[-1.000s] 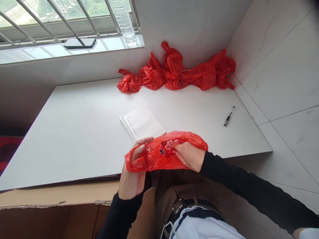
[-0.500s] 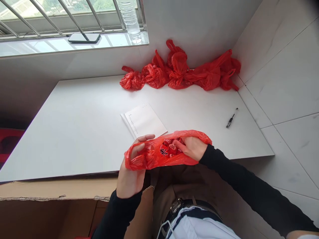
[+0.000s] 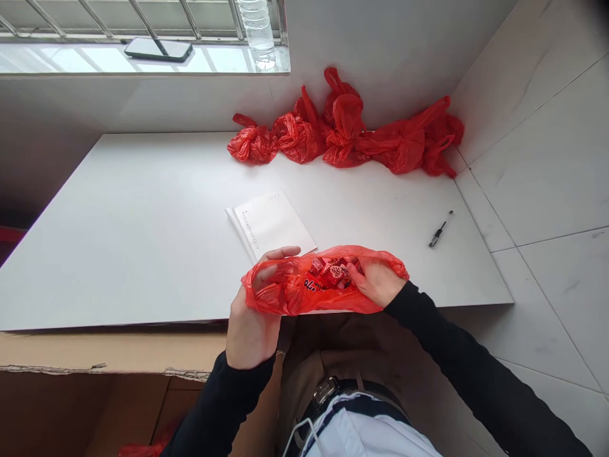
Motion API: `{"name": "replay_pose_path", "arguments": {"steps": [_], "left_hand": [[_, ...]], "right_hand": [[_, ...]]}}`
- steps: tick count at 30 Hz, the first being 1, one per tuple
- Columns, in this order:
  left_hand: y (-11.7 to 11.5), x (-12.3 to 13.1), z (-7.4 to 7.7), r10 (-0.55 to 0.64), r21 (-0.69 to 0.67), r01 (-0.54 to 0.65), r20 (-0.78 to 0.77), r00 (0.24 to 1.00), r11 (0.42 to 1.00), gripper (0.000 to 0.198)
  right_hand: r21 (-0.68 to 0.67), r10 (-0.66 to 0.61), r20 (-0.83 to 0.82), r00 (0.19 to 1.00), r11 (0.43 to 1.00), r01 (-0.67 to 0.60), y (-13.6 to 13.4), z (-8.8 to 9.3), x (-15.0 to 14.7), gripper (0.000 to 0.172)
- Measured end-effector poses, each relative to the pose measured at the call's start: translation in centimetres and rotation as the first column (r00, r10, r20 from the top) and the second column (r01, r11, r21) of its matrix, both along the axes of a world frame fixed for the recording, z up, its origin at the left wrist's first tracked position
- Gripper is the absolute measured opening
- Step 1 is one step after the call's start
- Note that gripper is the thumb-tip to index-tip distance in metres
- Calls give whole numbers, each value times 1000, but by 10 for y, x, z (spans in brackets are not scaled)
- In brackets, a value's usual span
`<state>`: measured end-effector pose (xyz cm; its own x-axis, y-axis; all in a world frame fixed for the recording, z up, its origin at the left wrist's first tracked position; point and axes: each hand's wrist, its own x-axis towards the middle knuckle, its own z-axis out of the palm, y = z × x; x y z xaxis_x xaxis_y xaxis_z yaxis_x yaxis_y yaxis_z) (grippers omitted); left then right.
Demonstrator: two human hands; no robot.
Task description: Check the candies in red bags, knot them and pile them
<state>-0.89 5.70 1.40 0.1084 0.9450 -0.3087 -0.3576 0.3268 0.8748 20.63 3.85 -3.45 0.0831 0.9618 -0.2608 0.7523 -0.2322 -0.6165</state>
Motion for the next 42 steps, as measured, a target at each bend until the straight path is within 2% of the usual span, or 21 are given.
{"name": "replay_pose_path", "arguments": {"steps": [5,9,17,24,28,33,35,37,40,42], "left_hand": [[1,4,0,-18,-21,17,-15,1000,1000,17],[1,7,2,-19,-42,22,57,998,999,16],[2,10,4,-56,-39,62,141,988,997,17],[-3,10,21,-36,-55,43,119,992,998,16],[-4,8,30,-55,-66,58,41,998,996,24],[2,3,31,-20,-38,19,-29,999,999,17],[4,1,33,11,-38,-14,-59,998,999,15],[5,1,34,20,-54,-25,-89,996,998,14],[5,1,35,19,-62,-27,-127,992,998,18],[6,1,35,8,-63,-18,-141,990,998,23]], "right_hand": [[-65,-4,-77,997,998,-1,-2,-1,3,34],[-111,-68,-79,995,992,59,-1,-9,5,32],[-163,-111,-74,991,982,98,0,-19,3,31],[-139,-123,-85,989,984,111,-3,-18,2,31],[-10,-83,-109,991,997,82,-9,-15,0,33],[165,36,65,997,985,-46,-15,-4,-18,32],[142,129,80,988,980,-140,-12,-3,-31,30],[34,212,79,974,976,-216,-5,-3,-44,31],[-105,254,59,965,963,-247,6,-8,-58,25],[-106,270,29,962,958,-265,10,-12,-60,17]]}}
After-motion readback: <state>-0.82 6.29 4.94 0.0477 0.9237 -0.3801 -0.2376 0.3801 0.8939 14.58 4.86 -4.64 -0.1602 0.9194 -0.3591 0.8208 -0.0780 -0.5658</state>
